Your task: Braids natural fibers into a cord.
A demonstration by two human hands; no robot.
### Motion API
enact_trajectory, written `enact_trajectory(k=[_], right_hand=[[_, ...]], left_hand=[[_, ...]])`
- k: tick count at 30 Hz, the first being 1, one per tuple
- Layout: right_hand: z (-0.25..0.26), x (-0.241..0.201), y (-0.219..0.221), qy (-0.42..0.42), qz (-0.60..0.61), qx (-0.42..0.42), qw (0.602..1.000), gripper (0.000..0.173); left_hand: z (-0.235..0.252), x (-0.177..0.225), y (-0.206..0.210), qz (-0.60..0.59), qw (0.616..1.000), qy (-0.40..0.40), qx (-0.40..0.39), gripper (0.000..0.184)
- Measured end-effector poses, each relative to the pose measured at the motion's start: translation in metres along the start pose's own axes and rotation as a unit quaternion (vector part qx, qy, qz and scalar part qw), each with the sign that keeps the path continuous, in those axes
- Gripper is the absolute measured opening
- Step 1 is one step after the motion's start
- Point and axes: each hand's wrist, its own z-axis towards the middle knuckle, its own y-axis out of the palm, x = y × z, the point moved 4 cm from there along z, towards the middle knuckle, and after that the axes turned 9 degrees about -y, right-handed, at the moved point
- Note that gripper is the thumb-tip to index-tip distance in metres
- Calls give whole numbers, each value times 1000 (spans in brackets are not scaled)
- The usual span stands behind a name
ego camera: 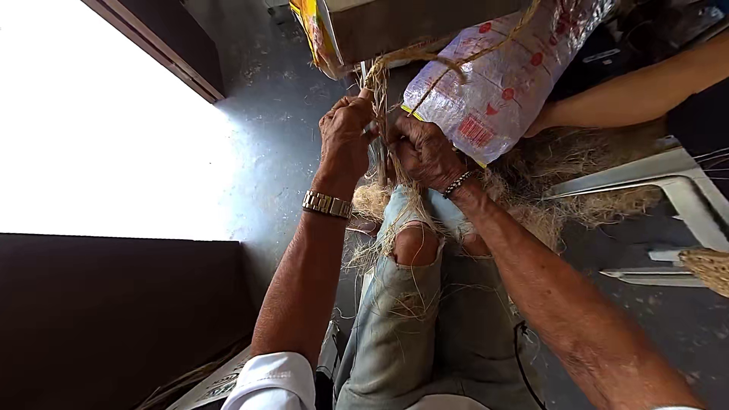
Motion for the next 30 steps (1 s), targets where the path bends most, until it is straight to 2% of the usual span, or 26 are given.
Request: enact_trajectory(k=[5,8,10,15,18,21,25,27,30], right_hand=[[-4,-5,2,20,-2,-17,1000,12],[-4,-5,3,20,-11,-20,1000,12],[-5,-6,3,21,-19,-20,999,11],[-6,-4,1,23,-25,-21,999,10],[-6,-7,-1,22,-24,-22,999,10],[-6,-10,-2,14,-27,-18,999,11],[-6,-11,-4,15,-32,-14,999,11],[-5,-11,-6,21,-32,-17,999,10],[-4,-11,-7,26,-30,-23,999,11]], left_hand=[[5,-1,2,-114,991,-61,25,6],[8,-2,-1,-119,989,-79,23,6],[12,-4,-2,-100,992,-77,3,12],[15,-1,2,41,998,6,45,26],[19,3,4,127,989,27,76,26],[19,6,4,131,988,9,81,24],[23,6,0,117,989,-53,68,25],[27,7,0,196,974,-57,94,23],[35,13,4,341,930,-46,131,17]])
